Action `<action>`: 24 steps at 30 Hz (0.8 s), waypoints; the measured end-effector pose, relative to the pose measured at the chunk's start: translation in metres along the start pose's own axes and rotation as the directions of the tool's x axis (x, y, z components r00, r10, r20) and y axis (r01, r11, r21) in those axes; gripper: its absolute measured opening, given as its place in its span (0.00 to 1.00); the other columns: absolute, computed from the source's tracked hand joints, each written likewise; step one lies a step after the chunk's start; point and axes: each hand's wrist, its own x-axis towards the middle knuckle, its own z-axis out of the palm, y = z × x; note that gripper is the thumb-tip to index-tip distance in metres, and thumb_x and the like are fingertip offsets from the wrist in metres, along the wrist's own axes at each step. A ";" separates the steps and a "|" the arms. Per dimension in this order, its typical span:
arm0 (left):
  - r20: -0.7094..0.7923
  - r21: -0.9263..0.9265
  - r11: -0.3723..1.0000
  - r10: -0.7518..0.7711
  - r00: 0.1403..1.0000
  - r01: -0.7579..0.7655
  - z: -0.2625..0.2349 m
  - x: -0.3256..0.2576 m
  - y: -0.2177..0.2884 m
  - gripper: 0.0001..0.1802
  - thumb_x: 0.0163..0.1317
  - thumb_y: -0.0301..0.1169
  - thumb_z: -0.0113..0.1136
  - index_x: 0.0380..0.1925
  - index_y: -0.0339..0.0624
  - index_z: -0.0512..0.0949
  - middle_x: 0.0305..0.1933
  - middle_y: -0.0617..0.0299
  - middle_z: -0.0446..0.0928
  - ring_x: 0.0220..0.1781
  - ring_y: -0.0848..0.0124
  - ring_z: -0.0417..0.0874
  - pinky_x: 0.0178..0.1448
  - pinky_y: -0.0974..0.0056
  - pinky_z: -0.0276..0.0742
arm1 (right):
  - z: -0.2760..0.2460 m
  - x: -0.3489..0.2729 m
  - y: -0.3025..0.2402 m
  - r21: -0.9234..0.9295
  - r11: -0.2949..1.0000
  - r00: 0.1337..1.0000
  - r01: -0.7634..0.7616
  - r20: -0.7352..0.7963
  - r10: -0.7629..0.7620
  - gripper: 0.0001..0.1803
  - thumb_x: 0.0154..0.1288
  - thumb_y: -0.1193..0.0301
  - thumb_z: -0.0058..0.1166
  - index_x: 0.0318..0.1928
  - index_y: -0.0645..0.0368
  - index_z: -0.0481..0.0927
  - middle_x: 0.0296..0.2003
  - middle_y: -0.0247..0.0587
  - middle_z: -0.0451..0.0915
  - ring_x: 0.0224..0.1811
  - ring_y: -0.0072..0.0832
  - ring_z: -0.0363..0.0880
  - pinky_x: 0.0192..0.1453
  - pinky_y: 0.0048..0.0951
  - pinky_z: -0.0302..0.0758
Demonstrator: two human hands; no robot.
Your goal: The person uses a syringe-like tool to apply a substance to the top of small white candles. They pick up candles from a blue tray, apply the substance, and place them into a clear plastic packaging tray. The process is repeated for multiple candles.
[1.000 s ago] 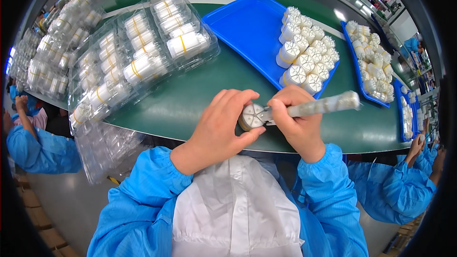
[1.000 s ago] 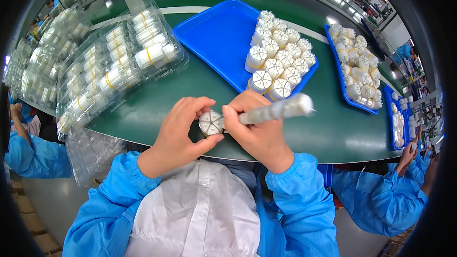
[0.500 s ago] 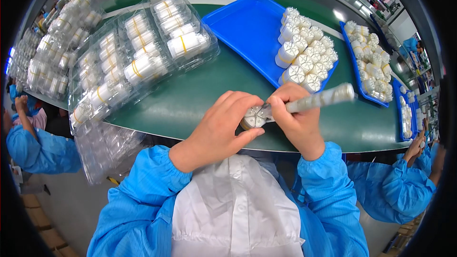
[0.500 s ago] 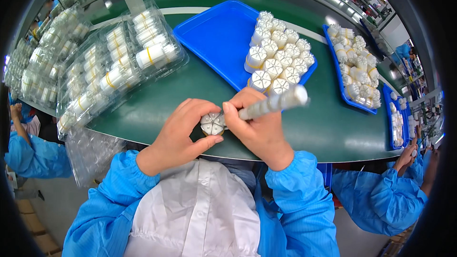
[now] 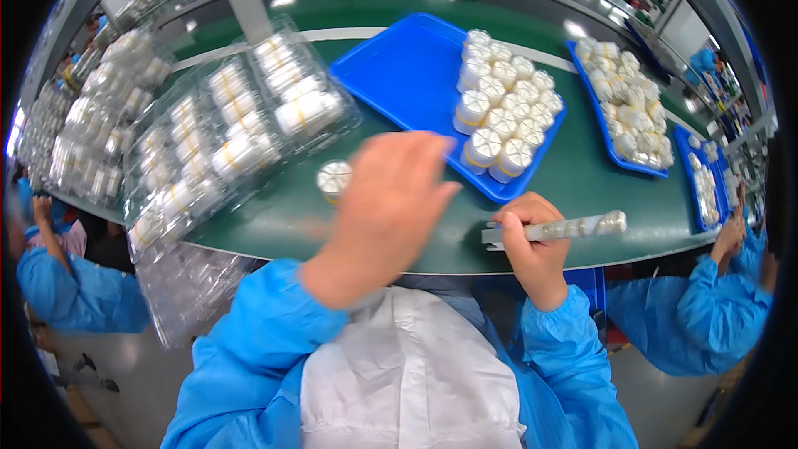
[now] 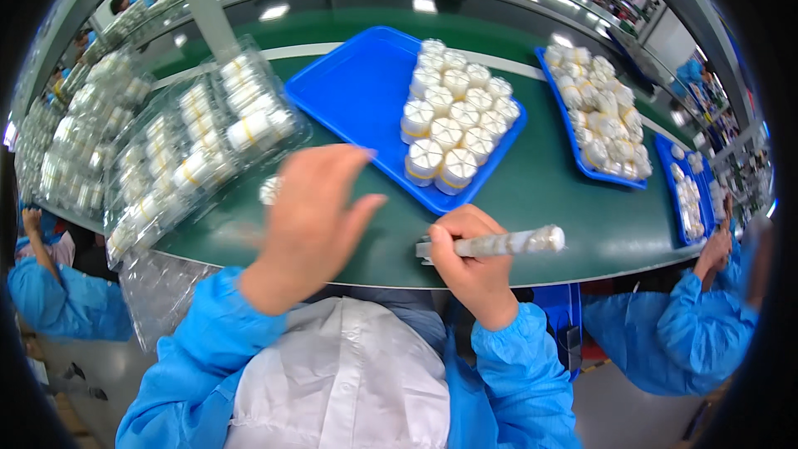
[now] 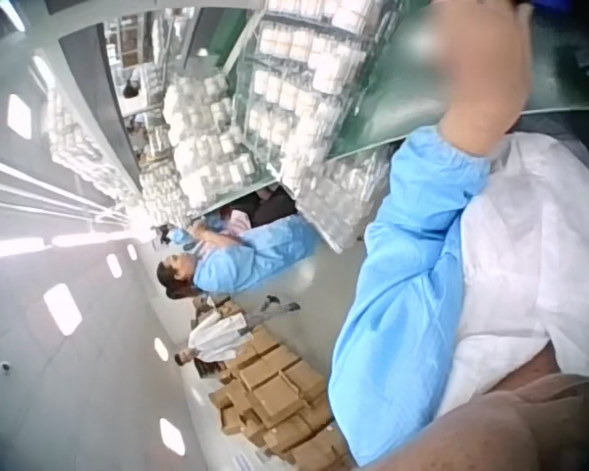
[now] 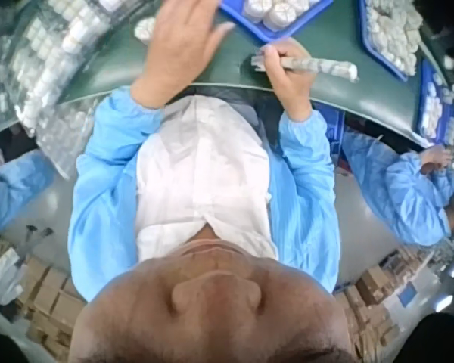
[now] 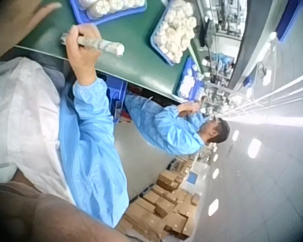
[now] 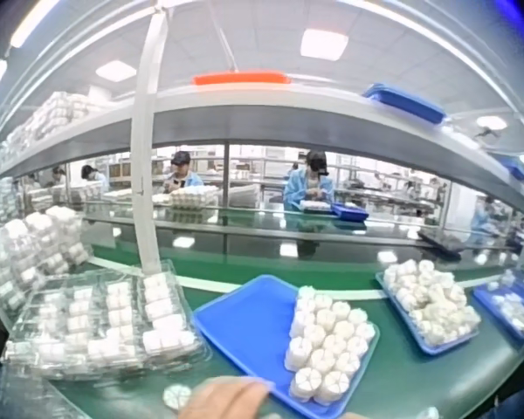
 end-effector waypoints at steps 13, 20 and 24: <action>-0.085 -0.163 0.985 -0.065 0.994 0.050 0.009 0.000 -0.004 0.24 0.52 0.28 0.76 0.50 0.39 0.80 0.48 0.52 0.81 0.48 0.53 0.83 0.52 0.54 0.79 | 0.000 0.003 -0.006 0.075 0.989 0.991 -0.125 -0.037 0.128 0.06 0.65 0.81 0.58 0.29 0.65 0.80 0.28 0.41 0.81 0.30 0.28 0.79 0.35 0.31 0.73; 0.159 -0.248 0.966 -0.031 0.987 0.070 0.000 -0.036 -0.008 0.26 0.52 0.28 0.75 0.52 0.38 0.80 0.49 0.54 0.80 0.48 0.54 0.79 0.52 0.55 0.77 | 0.020 0.027 -0.016 0.154 0.984 0.995 0.095 -0.041 -0.090 0.06 0.64 0.81 0.60 0.28 0.65 0.80 0.27 0.40 0.81 0.27 0.27 0.77 0.31 0.31 0.71; 0.172 -0.357 0.929 -0.040 0.984 0.100 0.001 -0.040 -0.021 0.27 0.52 0.28 0.76 0.53 0.38 0.80 0.50 0.54 0.81 0.50 0.54 0.80 0.53 0.55 0.77 | 0.036 0.036 -0.010 0.167 0.981 0.995 0.100 0.003 -0.102 0.07 0.63 0.81 0.61 0.27 0.63 0.78 0.23 0.37 0.79 0.25 0.25 0.75 0.28 0.29 0.68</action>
